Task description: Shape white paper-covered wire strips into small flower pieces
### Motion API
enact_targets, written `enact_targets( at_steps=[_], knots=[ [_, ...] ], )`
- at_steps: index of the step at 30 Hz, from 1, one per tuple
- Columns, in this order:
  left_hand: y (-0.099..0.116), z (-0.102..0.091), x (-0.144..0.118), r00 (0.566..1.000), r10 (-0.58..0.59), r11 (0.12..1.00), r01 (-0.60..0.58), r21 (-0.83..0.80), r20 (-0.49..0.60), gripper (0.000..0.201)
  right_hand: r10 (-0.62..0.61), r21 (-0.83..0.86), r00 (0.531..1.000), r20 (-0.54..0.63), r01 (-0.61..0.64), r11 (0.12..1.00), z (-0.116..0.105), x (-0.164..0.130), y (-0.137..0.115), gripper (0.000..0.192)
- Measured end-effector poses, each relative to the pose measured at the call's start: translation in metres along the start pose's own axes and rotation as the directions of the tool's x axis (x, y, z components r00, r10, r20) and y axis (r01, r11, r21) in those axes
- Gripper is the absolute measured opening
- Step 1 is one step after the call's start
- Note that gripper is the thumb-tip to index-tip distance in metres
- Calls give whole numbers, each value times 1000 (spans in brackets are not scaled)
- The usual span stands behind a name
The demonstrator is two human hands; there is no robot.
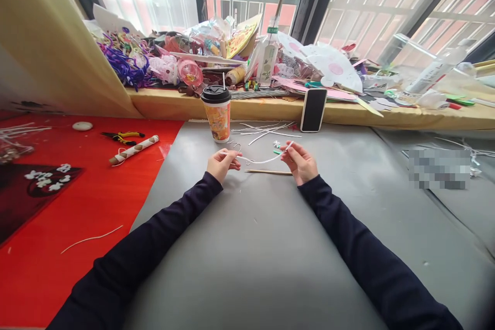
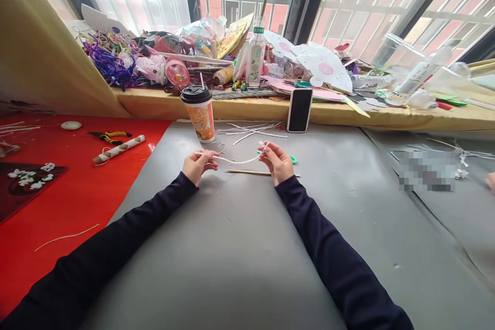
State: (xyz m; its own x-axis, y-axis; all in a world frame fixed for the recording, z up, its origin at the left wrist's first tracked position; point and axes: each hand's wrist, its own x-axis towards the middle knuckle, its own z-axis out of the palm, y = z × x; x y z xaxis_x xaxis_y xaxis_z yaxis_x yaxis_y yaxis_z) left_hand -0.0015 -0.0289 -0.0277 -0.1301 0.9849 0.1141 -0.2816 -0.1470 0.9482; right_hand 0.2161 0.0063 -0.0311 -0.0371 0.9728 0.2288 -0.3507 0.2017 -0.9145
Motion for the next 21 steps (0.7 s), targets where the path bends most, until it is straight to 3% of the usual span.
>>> enact_targets(
  at_steps=[5,11,15,21],
  knots=[
    [-2,3,-1,999,-30,999,30,17,-42,23,-122,-334,985,119,155,930,25,-11,5,22],
    [-1,14,-11,990,-10,999,3,52,140,26,-69,-309,974,218,135,941,54,-23,2,28],
    [-5,19,-14,984,-18,1000,15,14,178,32,-81,-335,962,262,170,927,70,-32,-3,29],
    [-7,21,-16,950,22,992,-58,108,311,41,-194,-469,934,299,321,823,71,-36,-6,15]
  ],
)
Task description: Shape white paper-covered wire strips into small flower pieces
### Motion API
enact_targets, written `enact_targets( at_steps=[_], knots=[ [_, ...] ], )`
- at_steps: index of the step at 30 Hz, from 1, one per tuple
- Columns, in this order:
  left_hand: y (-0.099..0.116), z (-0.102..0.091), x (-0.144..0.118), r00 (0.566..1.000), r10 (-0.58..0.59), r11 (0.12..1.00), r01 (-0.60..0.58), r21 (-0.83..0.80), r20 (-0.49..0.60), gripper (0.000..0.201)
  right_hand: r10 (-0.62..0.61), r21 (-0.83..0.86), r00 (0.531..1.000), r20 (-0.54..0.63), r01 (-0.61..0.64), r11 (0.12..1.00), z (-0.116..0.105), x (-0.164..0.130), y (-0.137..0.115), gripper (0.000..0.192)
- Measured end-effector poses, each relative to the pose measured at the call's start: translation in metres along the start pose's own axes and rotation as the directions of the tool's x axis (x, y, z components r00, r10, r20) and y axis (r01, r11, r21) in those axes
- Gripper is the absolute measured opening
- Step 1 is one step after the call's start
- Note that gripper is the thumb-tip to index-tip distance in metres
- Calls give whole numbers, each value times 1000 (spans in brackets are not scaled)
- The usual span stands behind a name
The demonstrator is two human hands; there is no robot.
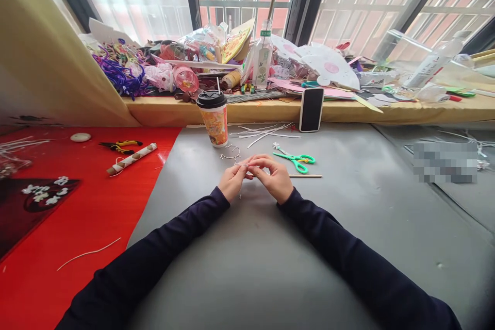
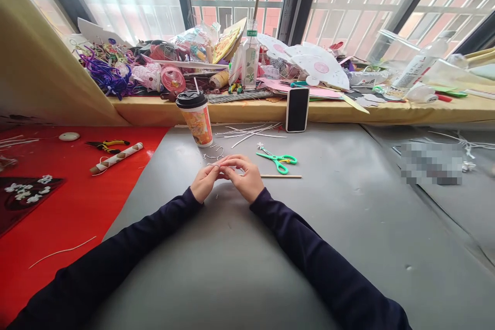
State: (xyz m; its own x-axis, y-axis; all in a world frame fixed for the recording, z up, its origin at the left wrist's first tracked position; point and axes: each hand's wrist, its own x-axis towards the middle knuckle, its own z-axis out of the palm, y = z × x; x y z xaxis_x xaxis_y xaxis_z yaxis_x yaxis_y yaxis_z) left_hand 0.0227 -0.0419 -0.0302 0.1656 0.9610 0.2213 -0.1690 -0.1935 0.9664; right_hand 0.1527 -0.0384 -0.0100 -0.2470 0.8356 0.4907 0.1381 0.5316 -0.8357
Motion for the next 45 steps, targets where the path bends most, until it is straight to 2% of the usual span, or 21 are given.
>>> enact_targets(
  at_steps=[3,7,9,12,18,24,29,32,38,45],
  knots=[
    [3,0,-1,1000,8,997,-9,75,9,40,38,45,997,60,-41,998,2,-4,7,17],
    [8,1,-3,999,-6,994,3,109,32,40,83,185,974,209,-123,975,10,-10,10,19],
    [8,1,-3,999,11,997,-14,82,32,40,72,149,981,180,-99,984,11,-12,8,19],
    [6,-4,-2,998,49,997,-47,64,-42,35,57,35,994,98,-61,998,6,-13,7,18],
    [7,-10,-1,977,77,993,-57,103,-200,25,45,-149,995,89,-31,988,-5,-12,12,16],
    [11,-3,-5,995,73,994,-67,90,-73,29,-150,-371,988,36,153,916,-9,-11,9,10],
    [9,-2,-6,999,-8,1000,9,-21,32,33,-125,-363,991,53,136,922,-9,-12,8,11],
    [7,-4,-4,999,-37,997,37,-75,4,33,-106,-334,994,27,109,936,-8,-13,9,10],
    [8,-4,-5,997,-46,999,46,-3,-65,28,-23,-255,1000,-8,20,967,-4,-14,13,12],
    [8,-3,-6,998,-40,999,41,12,-55,29,26,-222,999,-34,-33,975,-6,-13,15,17]
  ],
)
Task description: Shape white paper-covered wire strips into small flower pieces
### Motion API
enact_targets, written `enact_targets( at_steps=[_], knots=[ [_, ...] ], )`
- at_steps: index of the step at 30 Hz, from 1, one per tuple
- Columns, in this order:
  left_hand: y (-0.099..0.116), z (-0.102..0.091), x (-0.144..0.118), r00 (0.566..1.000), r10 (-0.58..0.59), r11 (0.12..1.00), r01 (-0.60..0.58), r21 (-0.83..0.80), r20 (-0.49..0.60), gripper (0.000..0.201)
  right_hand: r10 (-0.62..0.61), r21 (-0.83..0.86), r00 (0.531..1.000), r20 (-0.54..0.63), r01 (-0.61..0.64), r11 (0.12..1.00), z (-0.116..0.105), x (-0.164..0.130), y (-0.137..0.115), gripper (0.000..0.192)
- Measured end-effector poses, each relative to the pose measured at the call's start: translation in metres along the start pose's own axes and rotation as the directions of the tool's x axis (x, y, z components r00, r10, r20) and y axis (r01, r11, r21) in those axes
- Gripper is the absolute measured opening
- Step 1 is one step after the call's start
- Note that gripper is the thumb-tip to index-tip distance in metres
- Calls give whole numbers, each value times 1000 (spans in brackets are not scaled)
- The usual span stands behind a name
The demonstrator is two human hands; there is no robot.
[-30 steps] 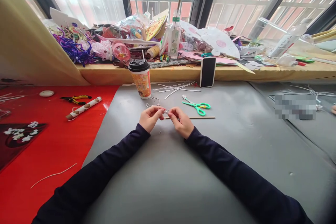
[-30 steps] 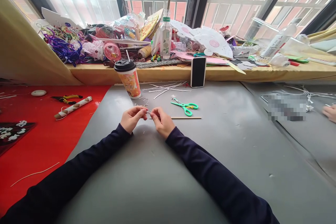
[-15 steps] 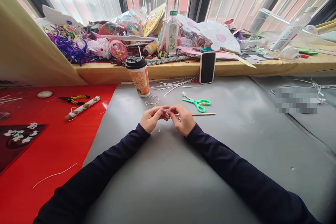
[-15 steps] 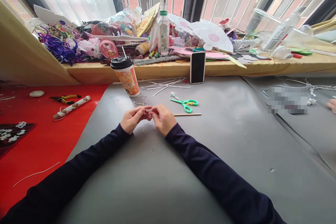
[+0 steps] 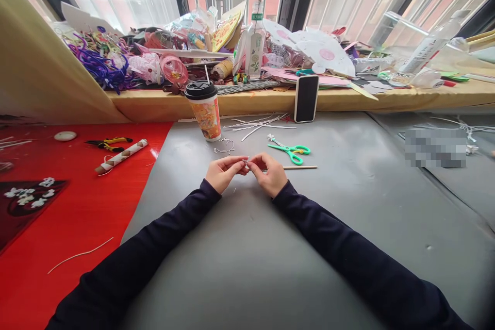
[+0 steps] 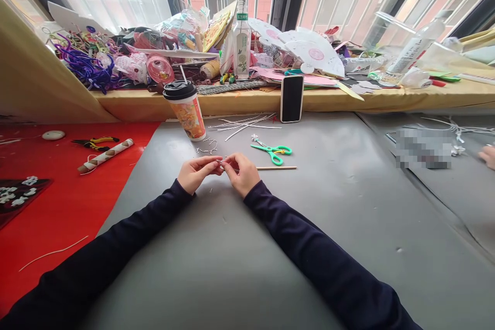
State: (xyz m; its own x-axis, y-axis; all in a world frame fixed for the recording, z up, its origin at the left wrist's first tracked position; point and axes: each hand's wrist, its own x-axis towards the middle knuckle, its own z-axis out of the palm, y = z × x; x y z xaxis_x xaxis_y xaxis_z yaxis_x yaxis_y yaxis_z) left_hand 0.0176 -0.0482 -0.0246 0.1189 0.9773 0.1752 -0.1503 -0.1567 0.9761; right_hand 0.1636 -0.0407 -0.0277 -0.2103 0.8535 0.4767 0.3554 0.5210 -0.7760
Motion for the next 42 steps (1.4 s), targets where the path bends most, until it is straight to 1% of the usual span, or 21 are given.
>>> enact_targets(
  at_steps=[7,12,16,19,24,26,29,31,33,38,42],
  knots=[
    [1,0,-1,999,34,999,-34,30,18,30,29,-11,1000,-6,-29,1000,-2,0,1,23],
    [1,-1,-1,999,36,994,-36,106,1,27,10,-18,1000,-14,-11,1000,-1,0,1,21],
    [0,-1,0,999,-5,992,10,127,-39,27,0,-16,1000,0,0,1000,0,-1,0,19],
    [-1,-2,2,997,-4,995,11,99,-73,26,-22,-31,1000,18,23,999,-1,0,-1,19],
    [-4,-13,11,979,-25,1000,23,-9,-200,27,-45,-57,998,49,48,997,-12,4,2,19],
    [-7,-21,15,969,-45,998,32,-56,-244,29,-15,-48,998,64,18,999,-18,6,5,21],
    [-9,-30,20,950,-66,994,35,-105,-306,30,100,6,988,121,-102,995,-26,11,12,27],
    [-10,-34,22,941,-71,992,32,-124,-331,29,159,61,972,170,-172,983,-30,13,16,29],
    [-10,-35,23,939,-69,992,27,-127,-337,30,180,125,964,195,-207,970,-31,15,20,29],
    [-8,-33,23,941,-21,997,-6,-78,-338,32,219,270,961,171,-259,927,-32,19,24,31],
    [-4,-32,21,943,3,1000,3,17,-332,33,260,320,953,154,-297,899,-35,22,26,31]
  ],
)
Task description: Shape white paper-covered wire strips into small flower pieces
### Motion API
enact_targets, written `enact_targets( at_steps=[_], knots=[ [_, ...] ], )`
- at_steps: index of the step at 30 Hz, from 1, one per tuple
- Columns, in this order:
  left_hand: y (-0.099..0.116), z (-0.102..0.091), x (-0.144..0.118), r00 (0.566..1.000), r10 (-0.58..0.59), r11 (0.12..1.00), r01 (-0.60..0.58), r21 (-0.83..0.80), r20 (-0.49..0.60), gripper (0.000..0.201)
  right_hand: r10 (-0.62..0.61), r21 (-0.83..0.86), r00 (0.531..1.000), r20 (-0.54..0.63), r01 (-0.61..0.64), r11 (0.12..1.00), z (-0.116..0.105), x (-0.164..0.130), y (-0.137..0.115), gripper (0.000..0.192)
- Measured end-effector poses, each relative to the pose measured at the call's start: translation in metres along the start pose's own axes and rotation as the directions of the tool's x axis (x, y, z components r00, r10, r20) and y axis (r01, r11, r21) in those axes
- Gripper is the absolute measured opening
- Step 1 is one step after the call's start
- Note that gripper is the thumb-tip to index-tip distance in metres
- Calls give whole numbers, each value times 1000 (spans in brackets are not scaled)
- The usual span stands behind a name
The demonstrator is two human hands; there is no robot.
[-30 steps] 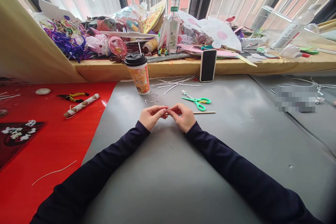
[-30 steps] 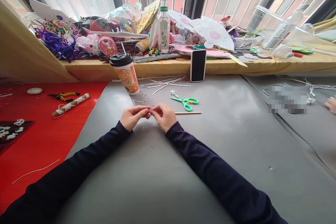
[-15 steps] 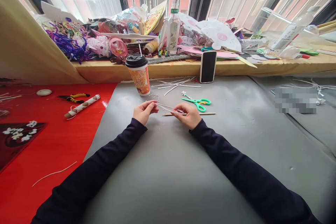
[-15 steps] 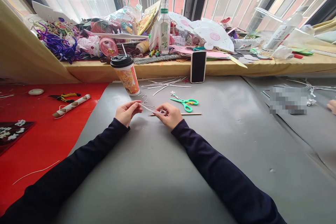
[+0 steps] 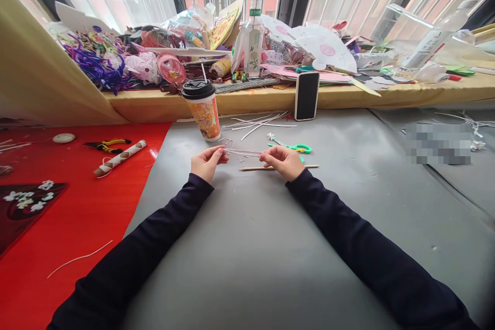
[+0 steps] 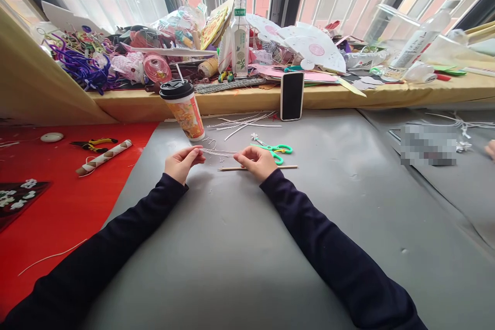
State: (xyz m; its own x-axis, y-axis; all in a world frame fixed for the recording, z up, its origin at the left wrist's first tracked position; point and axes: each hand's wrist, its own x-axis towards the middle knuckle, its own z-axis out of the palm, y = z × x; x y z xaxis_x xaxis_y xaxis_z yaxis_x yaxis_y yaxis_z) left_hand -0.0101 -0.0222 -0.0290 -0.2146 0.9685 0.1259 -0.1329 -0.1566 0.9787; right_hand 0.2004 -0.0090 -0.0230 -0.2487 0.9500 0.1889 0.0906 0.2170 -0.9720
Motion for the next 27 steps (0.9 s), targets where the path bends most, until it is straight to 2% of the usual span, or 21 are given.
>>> enact_targets(
  at_steps=[5,8,12,16,22,27],
  knots=[
    [1,0,-1,999,14,986,-19,168,30,33,59,76,998,1,-58,995,-8,3,0,33],
    [-1,0,0,1000,-5,973,4,230,5,33,99,87,995,23,-100,991,-15,5,2,32],
    [-4,-2,5,998,-38,965,47,259,-39,32,143,154,990,-3,-141,978,-24,9,5,32],
    [-8,-6,10,998,-57,979,58,195,-8,31,195,219,981,-20,-186,958,-32,12,3,34],
    [-2,-3,4,982,71,993,-86,84,172,37,185,245,977,109,-207,947,-31,8,-3,32],
    [9,4,-12,921,267,944,-309,114,284,36,212,202,956,205,-253,946,-28,6,-3,29]
  ],
)
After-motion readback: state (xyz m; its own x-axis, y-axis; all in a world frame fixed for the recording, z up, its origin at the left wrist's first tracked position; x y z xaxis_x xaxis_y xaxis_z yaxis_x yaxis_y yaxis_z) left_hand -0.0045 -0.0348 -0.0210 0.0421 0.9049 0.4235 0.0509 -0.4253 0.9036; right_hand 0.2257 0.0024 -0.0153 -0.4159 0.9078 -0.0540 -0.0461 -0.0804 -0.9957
